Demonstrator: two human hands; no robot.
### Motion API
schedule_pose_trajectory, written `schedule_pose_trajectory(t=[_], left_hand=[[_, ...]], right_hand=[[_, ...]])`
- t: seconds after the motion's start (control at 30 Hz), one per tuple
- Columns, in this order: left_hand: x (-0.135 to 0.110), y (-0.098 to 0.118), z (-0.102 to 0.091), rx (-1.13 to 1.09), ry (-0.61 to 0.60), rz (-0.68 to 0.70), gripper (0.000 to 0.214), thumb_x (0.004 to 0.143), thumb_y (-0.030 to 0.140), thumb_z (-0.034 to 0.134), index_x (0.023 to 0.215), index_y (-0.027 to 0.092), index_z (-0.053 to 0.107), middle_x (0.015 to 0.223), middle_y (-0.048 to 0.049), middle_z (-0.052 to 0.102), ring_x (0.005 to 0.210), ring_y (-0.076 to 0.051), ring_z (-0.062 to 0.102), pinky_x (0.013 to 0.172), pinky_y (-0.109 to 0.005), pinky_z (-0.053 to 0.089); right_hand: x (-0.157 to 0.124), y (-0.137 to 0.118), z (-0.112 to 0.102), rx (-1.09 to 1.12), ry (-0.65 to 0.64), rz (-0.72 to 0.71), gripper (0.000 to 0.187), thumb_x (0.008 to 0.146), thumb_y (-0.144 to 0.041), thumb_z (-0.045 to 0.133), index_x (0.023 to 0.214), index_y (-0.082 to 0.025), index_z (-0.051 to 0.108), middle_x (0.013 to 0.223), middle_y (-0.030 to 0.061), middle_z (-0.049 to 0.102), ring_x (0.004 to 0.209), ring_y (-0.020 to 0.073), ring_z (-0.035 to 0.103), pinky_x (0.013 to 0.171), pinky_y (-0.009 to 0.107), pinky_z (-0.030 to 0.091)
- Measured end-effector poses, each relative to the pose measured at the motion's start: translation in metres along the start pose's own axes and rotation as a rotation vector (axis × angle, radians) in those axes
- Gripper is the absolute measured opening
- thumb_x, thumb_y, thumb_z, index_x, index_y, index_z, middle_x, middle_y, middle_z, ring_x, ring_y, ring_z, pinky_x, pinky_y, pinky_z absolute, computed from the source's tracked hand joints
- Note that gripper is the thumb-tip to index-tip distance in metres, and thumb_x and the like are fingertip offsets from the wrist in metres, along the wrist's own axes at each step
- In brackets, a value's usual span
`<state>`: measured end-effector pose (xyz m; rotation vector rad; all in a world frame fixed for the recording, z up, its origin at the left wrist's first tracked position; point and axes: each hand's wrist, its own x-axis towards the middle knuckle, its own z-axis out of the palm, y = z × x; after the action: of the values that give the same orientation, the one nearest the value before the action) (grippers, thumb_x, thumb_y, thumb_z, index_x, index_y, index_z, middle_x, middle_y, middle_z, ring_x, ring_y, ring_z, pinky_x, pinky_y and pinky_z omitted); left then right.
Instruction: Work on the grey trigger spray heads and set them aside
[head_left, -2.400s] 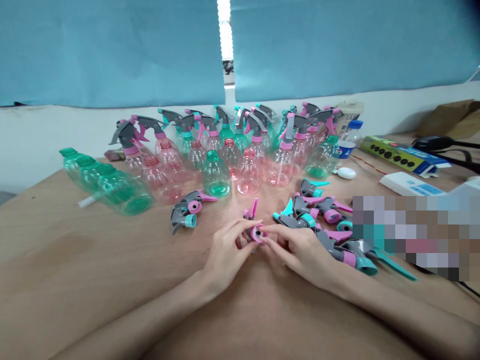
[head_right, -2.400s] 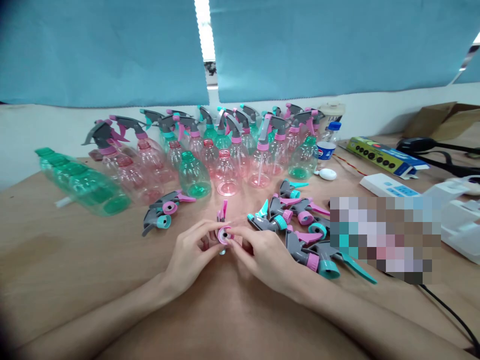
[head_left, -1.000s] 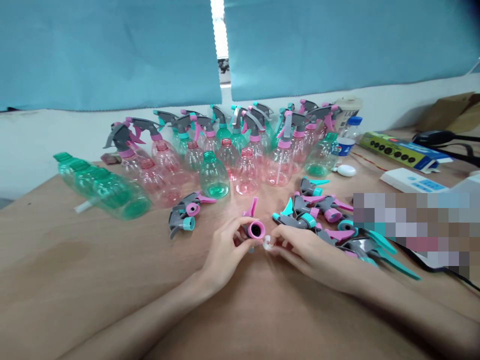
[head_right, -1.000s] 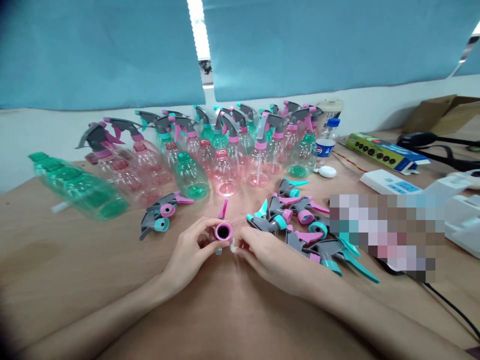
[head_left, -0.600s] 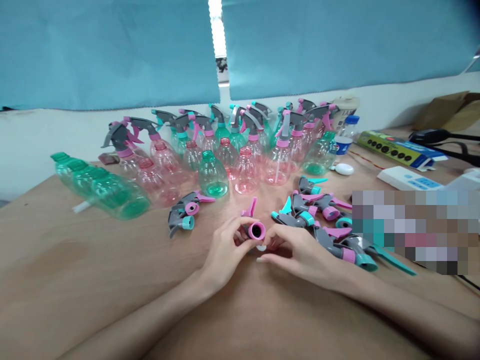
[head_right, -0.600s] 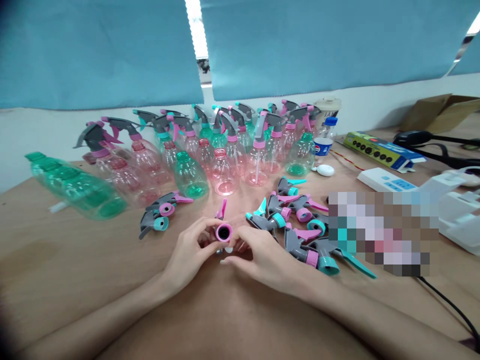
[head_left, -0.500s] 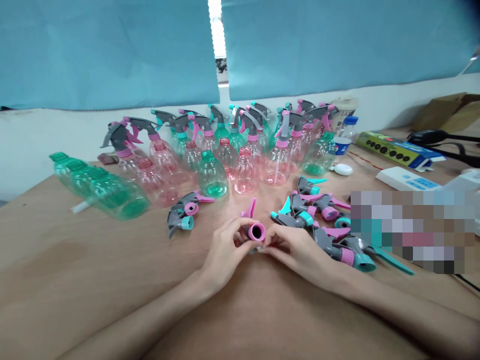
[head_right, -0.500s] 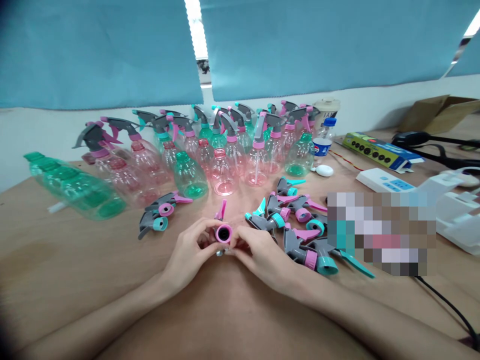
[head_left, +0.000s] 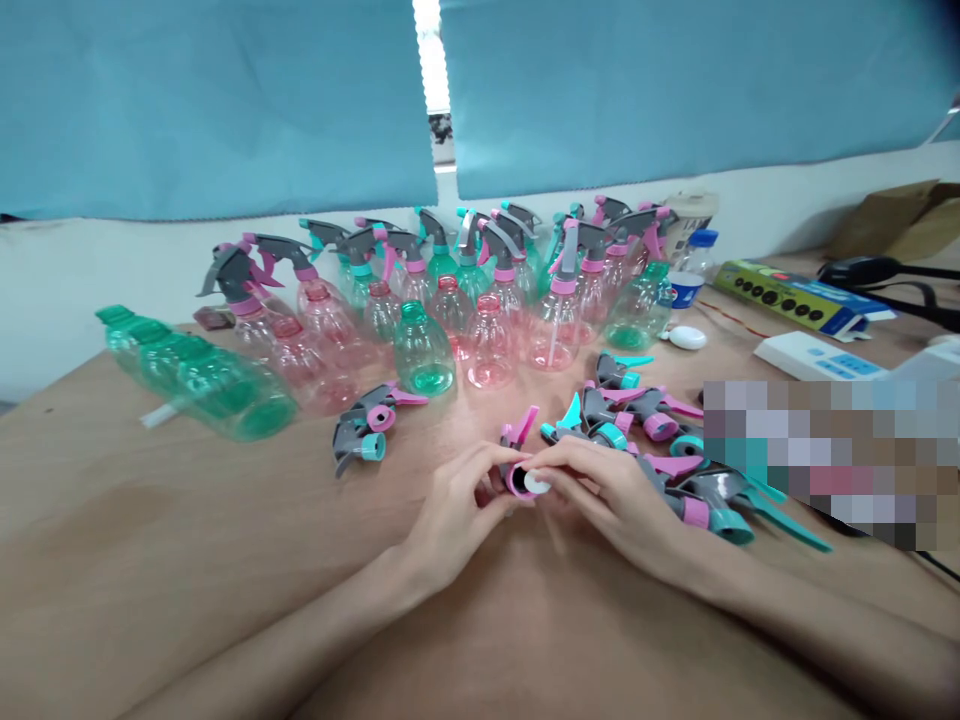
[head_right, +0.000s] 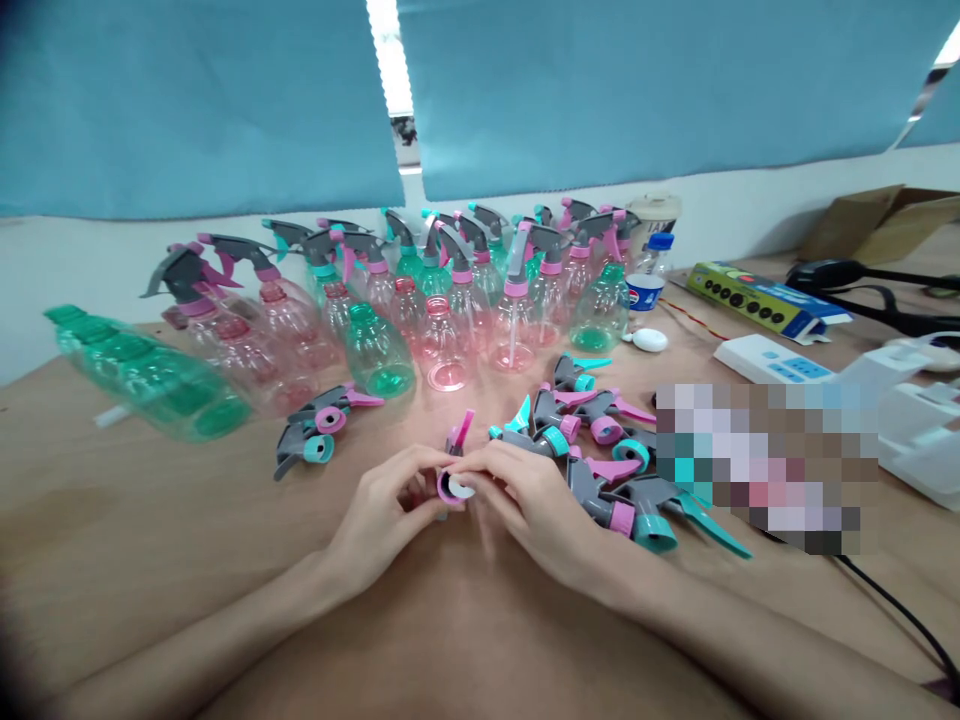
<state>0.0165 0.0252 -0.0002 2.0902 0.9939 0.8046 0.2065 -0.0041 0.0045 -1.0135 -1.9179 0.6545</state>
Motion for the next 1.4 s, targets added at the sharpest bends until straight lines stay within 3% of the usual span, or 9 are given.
schedule_pose_trajectory(t=[0.13,0.23,0.37,0.47,0.57,0.7,1.0,1.4], left_hand=[[-0.001,0.002,0.0,-0.002,-0.045,0.022,0.024,0.079,0.014,0.067,0.101,0.022,0.064,0.08,0.0021,0.063,0.063,-0.011,0.054,0.058,-0.021,0.045],[-0.001,0.003,-0.001,-0.03,-0.058,0.011,0.023,0.08,0.015,0.067,0.101,0.022,0.064,0.081,0.0018,0.065,0.064,-0.011,0.056,0.057,-0.021,0.045],[-0.001,0.003,-0.001,-0.03,-0.067,0.024,0.024,0.081,0.018,0.066,0.105,0.023,0.063,0.082,0.0013,0.066,0.066,-0.012,0.058,0.058,-0.022,0.047],[-0.001,0.003,-0.001,-0.003,-0.04,0.044,0.025,0.08,0.016,0.066,0.105,0.023,0.064,0.084,0.0011,0.066,0.067,-0.012,0.058,0.06,-0.022,0.048],[-0.001,0.004,-0.001,0.015,0.002,0.041,0.026,0.08,0.014,0.066,0.105,0.022,0.064,0.086,0.0004,0.064,0.068,-0.012,0.057,0.06,-0.022,0.048],[-0.002,0.006,-0.002,0.05,0.029,0.047,0.028,0.081,0.013,0.064,0.107,0.024,0.065,0.093,-0.0007,0.061,0.067,-0.01,0.056,0.061,-0.022,0.049],[-0.003,0.004,-0.002,0.074,0.037,0.081,0.028,0.083,0.014,0.063,0.108,0.026,0.065,0.093,-0.0007,0.06,0.065,-0.01,0.054,0.061,-0.022,0.05],[-0.003,0.002,-0.001,0.106,0.017,0.109,0.026,0.085,0.016,0.06,0.109,0.025,0.064,0.094,-0.0019,0.059,0.065,-0.011,0.054,0.062,-0.024,0.051]], right_hand=[[-0.002,0.0,0.004,-0.05,0.041,-0.058,0.011,0.09,-0.019,0.054,0.09,-0.02,0.065,0.082,0.0021,0.06,0.073,0.0115,0.057,0.065,0.022,0.045],[-0.002,0.001,0.004,-0.043,0.066,0.048,0.005,0.087,-0.024,0.059,0.085,-0.02,0.062,0.082,0.0021,0.058,0.07,0.0125,0.055,0.06,0.024,0.045],[-0.002,0.003,0.005,0.038,0.128,0.145,0.014,0.085,-0.03,0.062,0.084,-0.02,0.052,0.079,0.0019,0.058,0.07,0.0147,0.056,0.058,0.026,0.047],[0.0,0.001,0.0,0.0,0.143,0.062,0.01,0.087,-0.028,0.058,0.086,-0.02,0.053,0.08,0.0025,0.059,0.071,0.0148,0.057,0.061,0.027,0.048],[0.001,-0.002,-0.007,-0.093,0.075,-0.041,0.004,0.088,-0.021,0.055,0.086,-0.02,0.057,0.08,0.0023,0.059,0.071,0.0136,0.056,0.061,0.026,0.046],[0.001,-0.001,-0.011,-0.236,-0.002,-0.116,0.009,0.086,-0.015,0.053,0.09,-0.019,0.06,0.085,0.0044,0.06,0.078,0.0152,0.057,0.068,0.028,0.047],[0.001,0.0,-0.008,-0.339,-0.061,-0.1,0.01,0.084,-0.017,0.054,0.091,-0.019,0.06,0.088,0.0053,0.063,0.081,0.0171,0.059,0.068,0.029,0.047],[0.002,0.001,-0.005,-0.378,-0.02,-0.15,0.009,0.083,-0.019,0.054,0.089,-0.017,0.06,0.079,0.0038,0.062,0.073,0.0156,0.058,0.06,0.025,0.044]])
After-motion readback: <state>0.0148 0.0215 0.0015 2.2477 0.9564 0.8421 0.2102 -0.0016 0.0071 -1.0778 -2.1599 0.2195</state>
